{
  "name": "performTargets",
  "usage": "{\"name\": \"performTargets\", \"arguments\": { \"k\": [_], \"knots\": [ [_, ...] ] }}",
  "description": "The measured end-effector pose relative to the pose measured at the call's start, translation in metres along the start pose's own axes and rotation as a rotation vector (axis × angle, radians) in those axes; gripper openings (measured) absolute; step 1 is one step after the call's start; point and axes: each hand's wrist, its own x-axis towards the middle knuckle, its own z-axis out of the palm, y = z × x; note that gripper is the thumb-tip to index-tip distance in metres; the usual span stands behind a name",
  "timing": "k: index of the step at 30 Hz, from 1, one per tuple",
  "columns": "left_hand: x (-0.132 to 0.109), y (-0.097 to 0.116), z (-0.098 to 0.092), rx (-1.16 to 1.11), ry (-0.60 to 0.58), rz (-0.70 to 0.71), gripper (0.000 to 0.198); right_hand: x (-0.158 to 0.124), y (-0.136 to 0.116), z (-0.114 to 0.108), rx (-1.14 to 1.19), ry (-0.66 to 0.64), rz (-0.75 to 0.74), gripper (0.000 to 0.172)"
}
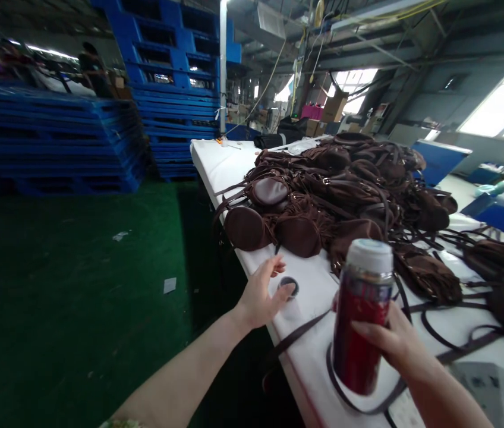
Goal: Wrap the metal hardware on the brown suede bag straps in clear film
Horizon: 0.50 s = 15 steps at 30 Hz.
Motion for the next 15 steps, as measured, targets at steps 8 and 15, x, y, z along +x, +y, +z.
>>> {"name": "performTargets", "arguments": {
  "k": [8,15],
  "knots": [
    [0.01,0.105,-0.021,0.383,-0.529,0.387,0.047,-0.07,-0.01,0.043,-0.009,-0.406,0.119,0.038],
    [-0.015,0.112,-0.007,0.814,-0.408,0.14,0.044,-0.086,-0.009,0.067,-0.123,-0.317,0.157,0.038]
  ]
}}
